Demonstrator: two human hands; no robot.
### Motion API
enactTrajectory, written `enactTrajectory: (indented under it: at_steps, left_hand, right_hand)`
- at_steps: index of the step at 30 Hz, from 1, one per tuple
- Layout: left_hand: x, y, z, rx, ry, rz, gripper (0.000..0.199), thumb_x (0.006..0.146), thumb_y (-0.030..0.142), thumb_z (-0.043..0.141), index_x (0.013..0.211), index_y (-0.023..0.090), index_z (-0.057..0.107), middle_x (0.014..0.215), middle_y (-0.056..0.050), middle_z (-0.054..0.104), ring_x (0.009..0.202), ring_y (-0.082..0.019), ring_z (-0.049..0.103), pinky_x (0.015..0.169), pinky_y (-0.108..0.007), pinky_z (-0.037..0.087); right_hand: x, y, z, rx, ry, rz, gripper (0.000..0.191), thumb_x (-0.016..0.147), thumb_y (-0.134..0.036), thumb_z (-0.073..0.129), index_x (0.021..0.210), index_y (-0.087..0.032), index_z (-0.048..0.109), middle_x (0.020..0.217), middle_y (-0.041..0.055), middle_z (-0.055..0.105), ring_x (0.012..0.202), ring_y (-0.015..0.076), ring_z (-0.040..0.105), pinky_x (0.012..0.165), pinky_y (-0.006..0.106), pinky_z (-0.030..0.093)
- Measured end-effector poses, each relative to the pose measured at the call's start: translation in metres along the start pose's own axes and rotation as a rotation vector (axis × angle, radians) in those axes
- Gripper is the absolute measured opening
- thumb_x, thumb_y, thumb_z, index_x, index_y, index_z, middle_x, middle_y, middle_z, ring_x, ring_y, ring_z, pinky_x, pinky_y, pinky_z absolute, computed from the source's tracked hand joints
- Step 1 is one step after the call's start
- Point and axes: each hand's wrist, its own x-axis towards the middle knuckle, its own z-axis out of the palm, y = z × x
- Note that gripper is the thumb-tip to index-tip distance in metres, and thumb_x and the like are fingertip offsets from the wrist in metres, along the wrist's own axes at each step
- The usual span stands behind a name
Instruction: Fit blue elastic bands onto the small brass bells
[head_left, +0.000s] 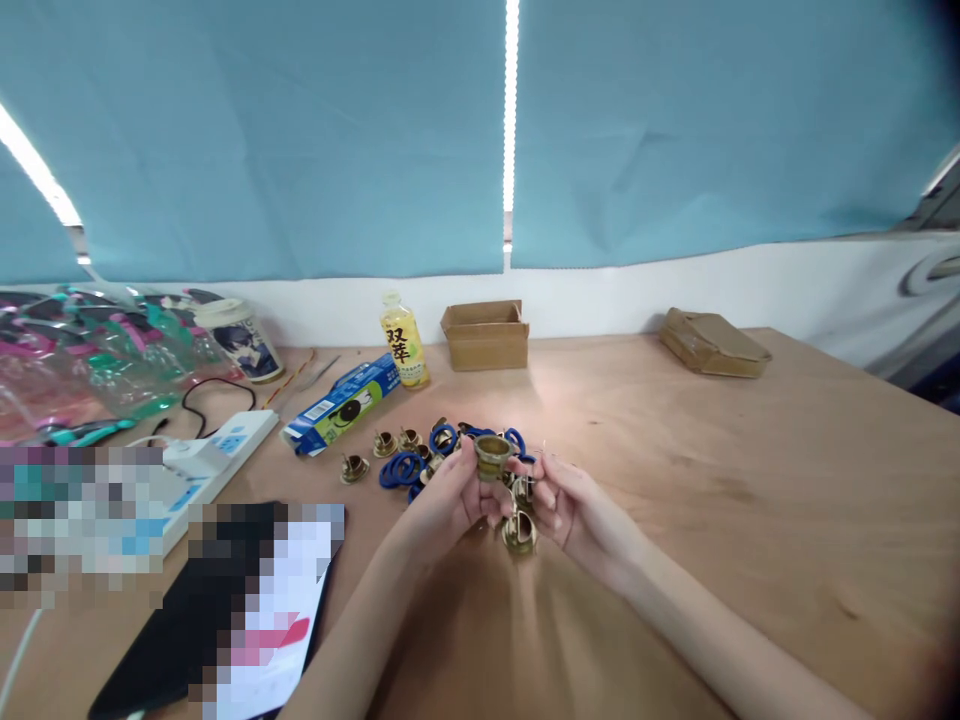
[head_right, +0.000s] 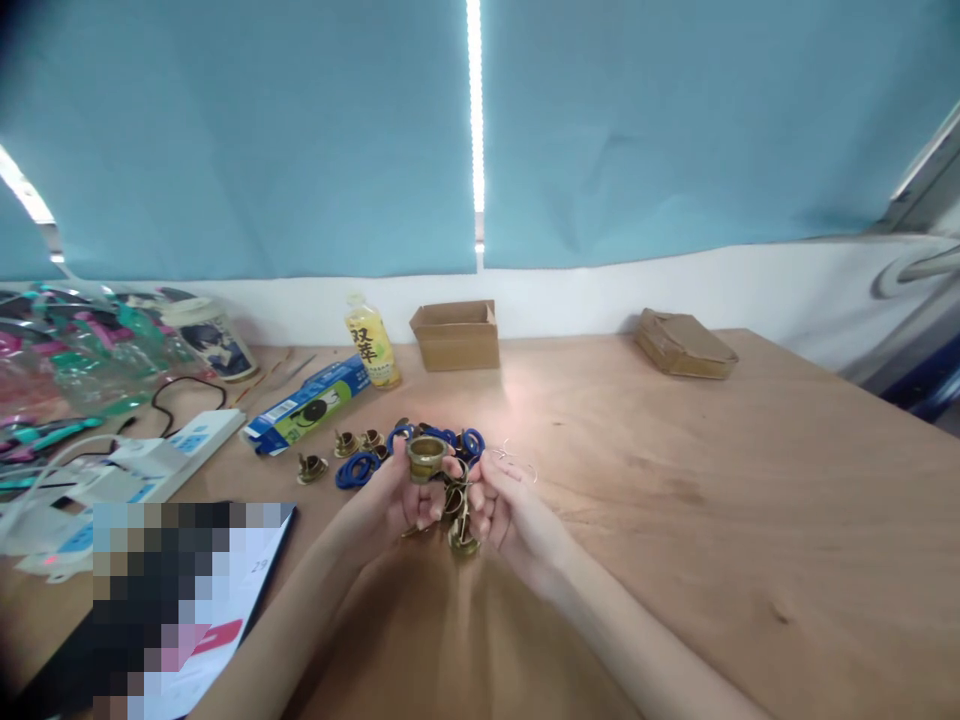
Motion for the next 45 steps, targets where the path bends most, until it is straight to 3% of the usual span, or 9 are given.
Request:
enactTrajectory:
  at_steps: [5,8,21,25,29,35,38,41,45]
  left_hand:
    - [-0.003,0.005,0.001,0.001,-0.08,-0.013,0.057,0.078,0.064,0.061,0.089,0.009,0.07,0.078,-0.009,0.069,0.064,-0.013,0.066,0.055,-0.019,0.049]
    - [-0.005,0.007,0.001,0.031,-0.107,-0.029,0.06,0.078,0.067,0.059,0.087,0.009,0.07,0.07,-0.008,0.067,0.055,-0.011,0.061,0.047,-0.017,0.043]
    - [-0.005,0.004,0.001,-0.026,-0.089,-0.079,0.061,0.083,0.067,0.051,0.081,0.009,0.07,0.073,-0.009,0.068,0.055,-0.011,0.062,0.051,-0.018,0.047]
    - [-0.004,0.002,0.0,-0.093,-0.093,-0.045,0.054,0.082,0.063,0.056,0.094,0.013,0.07,0.073,-0.006,0.07,0.058,-0.012,0.066,0.054,-0.019,0.051]
    - [-0.004,0.002,0.002,-0.098,-0.07,-0.024,0.056,0.087,0.062,0.048,0.091,0.011,0.07,0.07,-0.008,0.071,0.06,-0.014,0.068,0.056,-0.02,0.053]
    - [-0.003,0.007,0.005,-0.077,-0.078,-0.029,0.067,0.089,0.065,0.04,0.082,0.006,0.072,0.077,-0.014,0.074,0.071,-0.015,0.072,0.065,-0.019,0.055]
    - [-0.003,0.006,0.005,-0.09,-0.079,-0.029,0.066,0.09,0.063,0.04,0.086,0.006,0.073,0.081,-0.015,0.075,0.076,-0.017,0.073,0.067,-0.02,0.055]
    - [-0.002,0.004,0.004,-0.131,-0.064,-0.03,0.058,0.091,0.06,0.042,0.094,0.01,0.072,0.083,-0.012,0.076,0.078,-0.017,0.074,0.069,-0.021,0.056]
    - [-0.002,0.002,0.002,-0.143,-0.071,-0.03,0.053,0.091,0.057,0.045,0.101,0.011,0.07,0.089,-0.013,0.076,0.082,-0.018,0.074,0.074,-0.023,0.057]
  right_hand:
    - [-0.004,0.009,0.002,0.097,-0.061,0.101,0.028,0.08,-0.04,0.075,0.08,-0.017,0.058,0.056,-0.0077,0.05,0.044,0.0042,0.037,0.045,0.017,0.03]
    - [-0.005,0.012,0.004,0.117,-0.119,0.123,0.025,0.084,-0.038,0.072,0.082,-0.018,0.058,0.054,-0.0086,0.047,0.042,0.0043,0.034,0.043,0.017,0.026]
    - [-0.007,0.013,0.007,0.079,-0.129,0.121,0.026,0.083,-0.04,0.072,0.081,-0.017,0.057,0.054,-0.0089,0.04,0.044,0.0046,0.03,0.045,0.018,0.024]
    - [-0.005,0.015,0.005,0.046,-0.12,0.103,0.025,0.084,-0.038,0.071,0.082,-0.016,0.058,0.058,-0.0072,0.046,0.045,0.0035,0.034,0.046,0.017,0.027]
    - [-0.006,0.018,0.005,-0.049,-0.081,0.122,0.029,0.082,-0.042,0.072,0.083,-0.017,0.057,0.06,-0.0067,0.051,0.043,0.0034,0.04,0.042,0.016,0.029]
    - [-0.01,0.015,0.011,-0.333,0.058,-0.052,0.034,0.083,-0.05,0.067,0.095,-0.022,0.054,0.058,-0.0078,0.054,0.038,0.0053,0.047,0.031,0.014,0.024]
    - [-0.012,0.014,0.013,-0.402,0.059,-0.092,0.031,0.084,-0.05,0.064,0.092,-0.021,0.054,0.055,-0.0075,0.053,0.039,0.0067,0.05,0.032,0.014,0.03]
    - [-0.011,0.014,0.012,-0.411,0.058,-0.072,0.031,0.084,-0.048,0.064,0.096,-0.02,0.055,0.055,-0.0068,0.055,0.042,0.0083,0.054,0.035,0.016,0.036]
    - [-0.008,0.013,0.01,-0.309,0.054,0.01,0.034,0.08,-0.047,0.067,0.095,-0.018,0.058,0.061,-0.0031,0.06,0.047,0.0094,0.058,0.033,0.015,0.033]
